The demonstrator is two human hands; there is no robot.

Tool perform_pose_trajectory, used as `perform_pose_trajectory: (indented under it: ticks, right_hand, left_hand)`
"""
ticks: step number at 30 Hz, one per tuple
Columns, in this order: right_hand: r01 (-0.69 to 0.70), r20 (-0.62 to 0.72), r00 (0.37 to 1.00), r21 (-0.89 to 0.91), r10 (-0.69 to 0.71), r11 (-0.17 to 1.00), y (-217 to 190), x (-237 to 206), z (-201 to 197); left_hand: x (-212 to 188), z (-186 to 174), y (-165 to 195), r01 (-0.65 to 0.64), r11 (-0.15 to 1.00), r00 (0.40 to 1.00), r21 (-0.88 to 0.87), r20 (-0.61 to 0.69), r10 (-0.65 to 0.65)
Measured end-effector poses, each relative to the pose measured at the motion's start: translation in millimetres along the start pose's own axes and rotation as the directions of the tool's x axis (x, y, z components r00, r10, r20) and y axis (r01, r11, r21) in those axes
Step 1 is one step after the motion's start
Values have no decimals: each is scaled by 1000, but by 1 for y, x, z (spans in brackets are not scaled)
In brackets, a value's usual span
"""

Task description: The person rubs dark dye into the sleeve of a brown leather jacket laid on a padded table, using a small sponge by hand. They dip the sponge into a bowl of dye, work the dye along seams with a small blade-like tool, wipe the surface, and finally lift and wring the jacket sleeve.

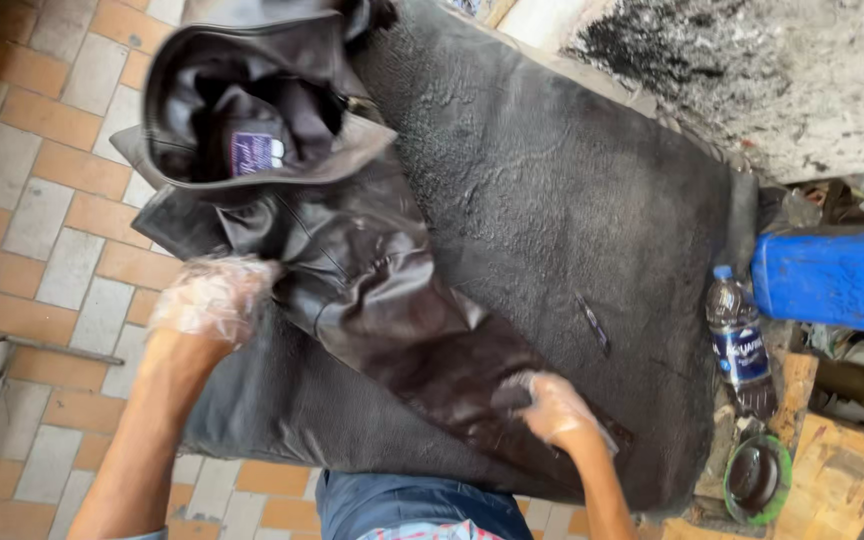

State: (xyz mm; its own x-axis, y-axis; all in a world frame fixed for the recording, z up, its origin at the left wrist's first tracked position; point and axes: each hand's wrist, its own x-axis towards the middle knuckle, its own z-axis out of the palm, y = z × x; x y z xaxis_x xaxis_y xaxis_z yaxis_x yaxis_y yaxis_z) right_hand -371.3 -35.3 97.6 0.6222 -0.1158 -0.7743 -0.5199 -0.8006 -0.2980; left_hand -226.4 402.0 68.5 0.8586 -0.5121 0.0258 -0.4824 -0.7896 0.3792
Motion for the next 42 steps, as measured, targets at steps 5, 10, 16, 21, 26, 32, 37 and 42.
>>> perform_pose_trajectory:
  ticks: [5,10,16,21,26,32,37,42]
  right_hand:
    - [447,-537,695,-198,-478,872,-72,47,-30]
    - [494,-310,763,-286,-567,821,-162,107,-9]
    - [519,-189,793,-288,-579,805,-100,34,-17]
    - [754,-586,461,-137,-667,642,-128,41,-24]
    - [706,-240,523,-416,-818,574,-136,101,32]
    - [319,-47,899,-612,-436,724,24,91,-18]
    - [203,-582,705,-382,-405,902,146,1,-86]
    - [-332,-698,708,-197,105,923,238,-59,-73]
  left_hand:
    - [47,-29,76,-58,979,971,-195,-239,10]
    - [164,25,102,-401,796,889,454,-17,458]
    - [125,53,47,-485,762,873,430,285,395]
    - [78,46,39,-299,885,928,355,-106,356]
    - [63,58,34,-161,891,985,425,18,170]
    - [69,42,57,-79,939,994,336,-46,101]
    - [87,-12,121,-42,886,983,462,180,-47]
    - [75,-15,233,-225,909,973,352,133,189]
